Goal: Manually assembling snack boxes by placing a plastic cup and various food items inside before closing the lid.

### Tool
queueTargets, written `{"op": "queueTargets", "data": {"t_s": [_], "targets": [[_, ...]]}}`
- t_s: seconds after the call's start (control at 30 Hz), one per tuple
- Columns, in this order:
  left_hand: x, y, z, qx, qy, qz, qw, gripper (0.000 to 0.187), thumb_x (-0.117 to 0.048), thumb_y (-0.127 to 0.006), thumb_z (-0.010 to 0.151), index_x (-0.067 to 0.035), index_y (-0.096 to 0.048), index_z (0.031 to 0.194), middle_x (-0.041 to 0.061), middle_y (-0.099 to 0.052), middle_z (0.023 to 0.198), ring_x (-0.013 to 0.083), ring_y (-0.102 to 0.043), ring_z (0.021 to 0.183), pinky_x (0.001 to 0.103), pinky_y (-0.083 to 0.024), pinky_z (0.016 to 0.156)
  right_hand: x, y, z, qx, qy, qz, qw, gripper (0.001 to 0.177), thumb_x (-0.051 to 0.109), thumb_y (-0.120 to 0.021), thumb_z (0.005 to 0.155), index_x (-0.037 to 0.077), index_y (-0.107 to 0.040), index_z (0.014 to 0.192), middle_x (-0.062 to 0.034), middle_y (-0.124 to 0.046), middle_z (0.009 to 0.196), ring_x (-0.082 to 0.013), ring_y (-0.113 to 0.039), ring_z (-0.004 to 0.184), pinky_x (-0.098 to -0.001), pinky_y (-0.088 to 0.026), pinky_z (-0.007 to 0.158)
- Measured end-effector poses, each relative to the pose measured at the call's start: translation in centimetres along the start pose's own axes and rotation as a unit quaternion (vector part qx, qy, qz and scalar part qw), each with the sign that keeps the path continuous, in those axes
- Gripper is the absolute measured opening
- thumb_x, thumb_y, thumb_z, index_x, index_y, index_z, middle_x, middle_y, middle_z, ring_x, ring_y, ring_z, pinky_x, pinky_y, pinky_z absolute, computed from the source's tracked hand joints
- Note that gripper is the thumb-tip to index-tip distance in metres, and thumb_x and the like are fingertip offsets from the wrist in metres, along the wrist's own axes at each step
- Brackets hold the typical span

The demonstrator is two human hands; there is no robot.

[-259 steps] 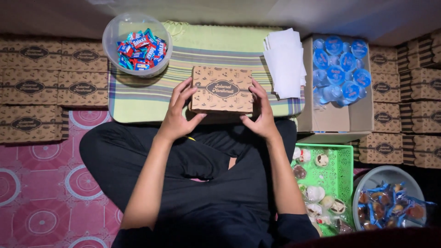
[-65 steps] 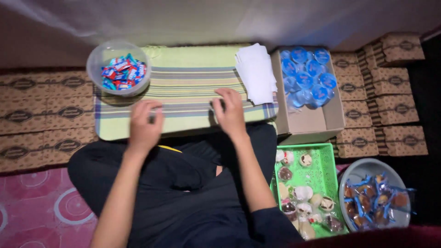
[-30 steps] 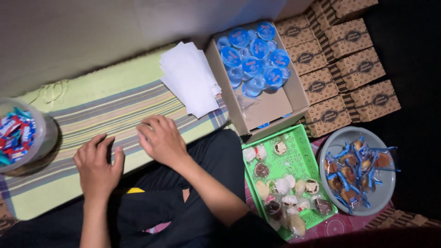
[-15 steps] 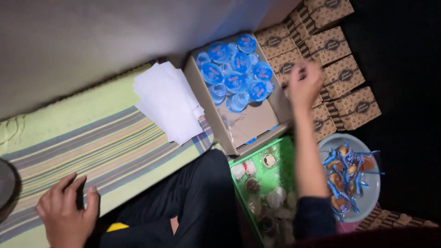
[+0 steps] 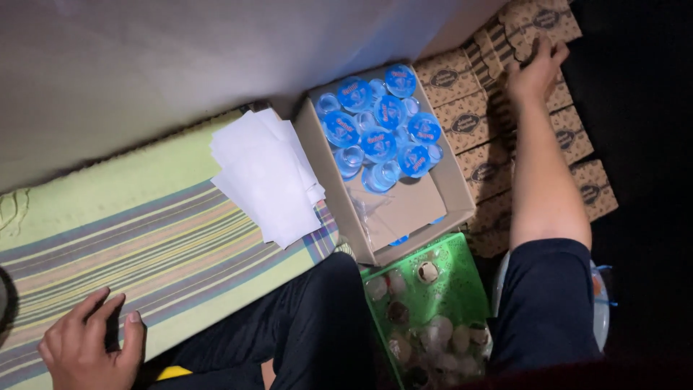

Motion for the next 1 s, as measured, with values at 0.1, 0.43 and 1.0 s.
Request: {"op": "queueTargets", "data": {"t_s": [0.1, 0.43, 1.0], "targets": [[-0.3, 0.3, 0.3, 0.003, 0.012, -0.027, 1.000, 0.033, -0.014, -0.078, 0.090, -0.004, -0.076, 0.122, 0.009, -0.069, 0.145, 0.0304, -0.060, 0.130, 0.041, -0.038, 0.125, -5.5, -5.2, 3.1, -0.003, -0.079, 0.506, 0.859, 0.046, 0.018, -0.065, 0.103, 0.009, -0.040, 0.141, -0.0137, -0.050, 0.146, -0.0301, -0.057, 0.135, -0.0442, -0.052, 0.108], [0.4, -0.6, -0.1, 0.007, 0.021, -0.003, 1.000, 0.033, -0.018, -0.079, 0.089, -0.007, -0.079, 0.120, 0.006, -0.071, 0.141, 0.0253, -0.062, 0.127, 0.039, -0.037, 0.124, -2.8, -3.7, 1.5, -0.116, -0.143, 0.686, 0.703, 0.027, -0.001, -0.051, 0.091, -0.007, -0.060, 0.116, -0.0188, -0.058, 0.123, -0.0287, -0.056, 0.116, -0.0403, -0.049, 0.103], [-0.5, 0.6, 0.9, -0.003, 0.013, -0.046, 0.999, 0.036, -0.016, -0.078, 0.086, -0.003, -0.075, 0.120, 0.009, -0.068, 0.143, 0.0281, -0.060, 0.126, 0.041, -0.038, 0.120, -0.1, 1.0, -0.2, -0.177, 0.010, 0.001, 0.984, 0.014, -0.006, -0.071, 0.080, 0.007, -0.074, 0.082, -0.0064, -0.069, 0.093, -0.0168, -0.070, 0.079, -0.0273, -0.061, 0.078]]}}
Point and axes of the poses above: each hand's wrist, its own z-axis towards the middle knuckle, its own y-axis out of the back of the hand, x = y × z, the point moved 4 cm from there along z, towards the middle knuckle
